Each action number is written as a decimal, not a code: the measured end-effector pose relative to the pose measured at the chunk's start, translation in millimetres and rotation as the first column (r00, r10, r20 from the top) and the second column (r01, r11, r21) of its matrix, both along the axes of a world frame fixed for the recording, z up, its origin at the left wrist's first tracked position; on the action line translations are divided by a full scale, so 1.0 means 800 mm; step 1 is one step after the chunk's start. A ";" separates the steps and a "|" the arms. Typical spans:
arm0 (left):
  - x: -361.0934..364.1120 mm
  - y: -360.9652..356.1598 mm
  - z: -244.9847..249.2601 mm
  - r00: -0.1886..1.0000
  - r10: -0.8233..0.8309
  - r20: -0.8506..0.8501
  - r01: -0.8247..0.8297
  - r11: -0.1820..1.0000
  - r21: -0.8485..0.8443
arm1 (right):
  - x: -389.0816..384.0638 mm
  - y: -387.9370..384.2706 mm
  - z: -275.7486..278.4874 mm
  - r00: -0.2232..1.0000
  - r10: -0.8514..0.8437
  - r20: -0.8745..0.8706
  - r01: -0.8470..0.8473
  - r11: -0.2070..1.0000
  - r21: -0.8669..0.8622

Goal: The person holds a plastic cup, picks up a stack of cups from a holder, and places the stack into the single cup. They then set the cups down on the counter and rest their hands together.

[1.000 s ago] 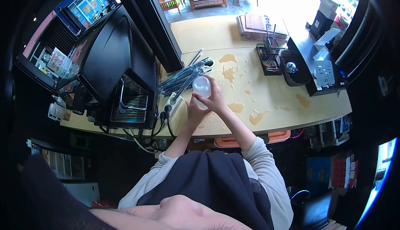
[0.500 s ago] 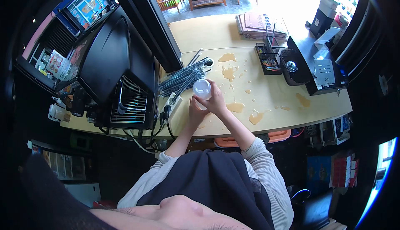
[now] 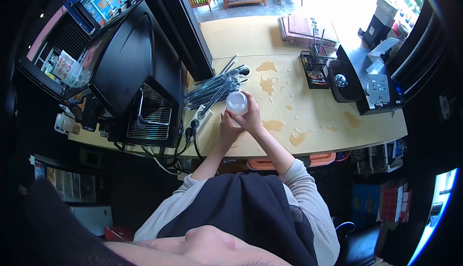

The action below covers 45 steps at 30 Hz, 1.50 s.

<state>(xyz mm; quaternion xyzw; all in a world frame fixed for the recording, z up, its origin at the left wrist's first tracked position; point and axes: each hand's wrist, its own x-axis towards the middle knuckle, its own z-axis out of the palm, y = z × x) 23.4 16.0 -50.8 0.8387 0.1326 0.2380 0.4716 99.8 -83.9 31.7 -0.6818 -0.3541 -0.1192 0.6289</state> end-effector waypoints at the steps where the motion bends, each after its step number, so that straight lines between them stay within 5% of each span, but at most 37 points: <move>1: 0.000 0.000 0.000 1.000 0.002 -0.001 -0.002 1.000 -0.003 | 0.003 -0.001 0.000 0.999 0.009 0.032 -0.008 1.000 -0.010; 12: -0.002 -0.002 0.005 0.999 0.031 -0.039 -0.026 0.991 0.128 | 0.017 -0.009 0.034 0.986 0.166 -0.013 -0.167 0.981 -0.096; 15: -0.004 -0.006 0.023 0.995 0.000 -0.098 0.004 0.999 0.040 | 0.029 -0.006 0.058 0.959 0.269 -0.088 -0.256 0.958 0.132; 22: -0.004 -0.009 0.015 0.996 0.087 -0.020 -0.083 0.984 0.156 | 0.034 -0.010 0.129 0.980 0.196 0.041 -0.196 0.981 0.005; 24: -0.005 -0.012 0.020 0.996 0.086 -0.011 -0.082 0.978 0.191 | 0.029 -0.017 0.130 0.995 0.086 0.053 -0.087 0.996 0.006; 30: -0.007 -0.012 0.025 0.995 0.090 -0.054 -0.073 0.965 0.252 | 0.005 -0.047 0.126 0.994 0.104 -0.030 -0.098 0.980 0.174; 39: -0.051 -0.022 0.050 0.997 0.046 -0.056 -0.025 0.941 0.338 | -0.057 -0.077 0.090 0.978 0.011 0.207 -0.018 0.999 0.032; 45: -0.098 -0.038 0.085 0.998 -0.069 -0.014 0.070 0.945 0.319 | -0.087 -0.066 0.041 0.982 0.175 0.072 -0.176 0.984 0.013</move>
